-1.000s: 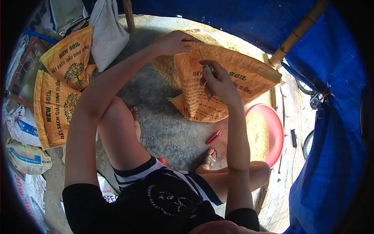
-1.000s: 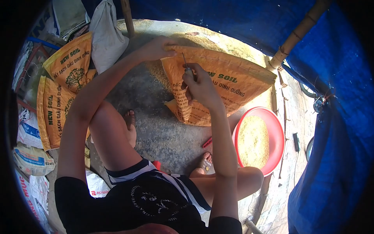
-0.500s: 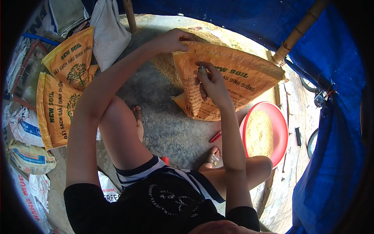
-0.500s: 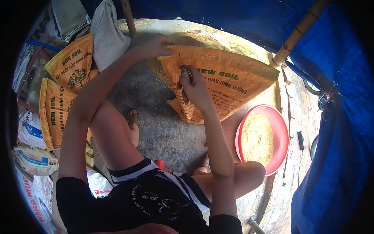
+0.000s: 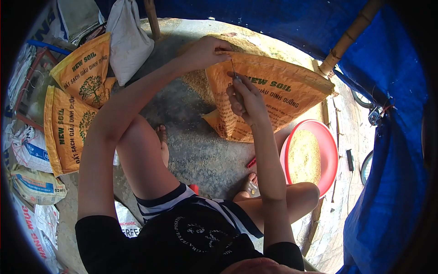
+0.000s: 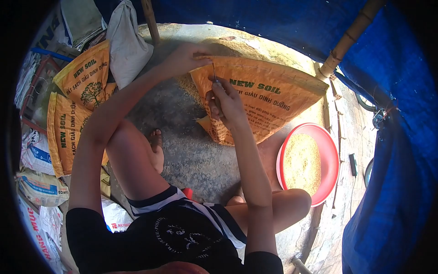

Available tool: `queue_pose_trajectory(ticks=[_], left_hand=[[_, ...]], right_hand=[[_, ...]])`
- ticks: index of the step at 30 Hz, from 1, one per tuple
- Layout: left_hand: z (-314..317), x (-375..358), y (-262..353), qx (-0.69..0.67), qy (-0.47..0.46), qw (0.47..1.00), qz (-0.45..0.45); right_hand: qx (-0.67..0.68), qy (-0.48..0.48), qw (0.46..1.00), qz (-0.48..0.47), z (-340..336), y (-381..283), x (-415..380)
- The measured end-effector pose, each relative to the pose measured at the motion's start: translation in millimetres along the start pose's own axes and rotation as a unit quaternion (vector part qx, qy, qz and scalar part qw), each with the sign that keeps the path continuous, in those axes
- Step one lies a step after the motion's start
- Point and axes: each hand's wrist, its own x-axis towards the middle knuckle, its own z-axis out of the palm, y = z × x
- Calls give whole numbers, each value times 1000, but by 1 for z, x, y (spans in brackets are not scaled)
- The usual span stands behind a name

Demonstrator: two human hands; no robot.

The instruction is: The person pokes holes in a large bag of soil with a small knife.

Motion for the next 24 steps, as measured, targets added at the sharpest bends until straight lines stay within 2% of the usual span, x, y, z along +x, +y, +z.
queue_pose_trajectory(ticks=[1, 5, 7, 8, 9, 10, 11, 12, 14, 15, 16, 17, 18, 20, 21, 22, 23, 24], left_hand=[[1, -1, 4, -17, -5, 1000, -4], [2, -5, 16, 0, 4, 1000, 19], [4, -9, 16, 7, 22, 999, 44], [7, -10, 16, 13, 40, 997, 68], [9, -12, 19, 13, 39, 997, 70], [12, -15, 23, 19, 24, 993, 113], [13, -16, 25, 26, 9, 988, 155], [7, -14, 31, 29, 8, 987, 155], [-5, -11, 42, -55, -83, 995, 9], [-6, -8, 38, -55, -85, 995, 10], [-7, -1, 29, -79, -34, 996, -7], [-7, 5, 20, -102, 18, 994, -26], [-5, 10, 16, -101, 18, 994, -24], [5, 18, 9, -172, -44, 979, -102], [9, 16, 11, -171, -43, 979, -103], [15, 12, 13, -226, -94, 962, -120], [19, 11, 14, -281, -147, 939, -136], [20, 12, 14, -283, -149, 938, -135]], right_hand=[[80, -15, 997, 8, 0, 1, 1], [158, -43, 986, 22, -3, 3, 1], [41, -3, 999, -4, 1, 3, -2], [42, -2, 999, -5, 1, 7, 0], [-93, 35, 992, -74, 1, 14, 4], [-225, 72, 961, -141, 0, 19, 7], [-223, 73, 962, -142, -2, 21, 9], [-230, 84, 957, -158, -1, 22, 10], [-235, 95, 952, -173, 0, 24, 9], [-215, 81, 962, -149, 3, 22, 6], [-196, 67, 970, -126, 5, 21, 3], [-195, 69, 970, -128, 3, 24, 3], [-222, 59, 964, -138, 1, 30, 5], [-247, 47, 957, -148, -4, 40, 9], [-260, 46, 949, -174, -6, 42, 10], [-272, 46, 940, -200, -7, 43, 11], [-272, 47, 940, -200, -8, 44, 11], [-257, 43, 946, -193, -8, 41, 8]])
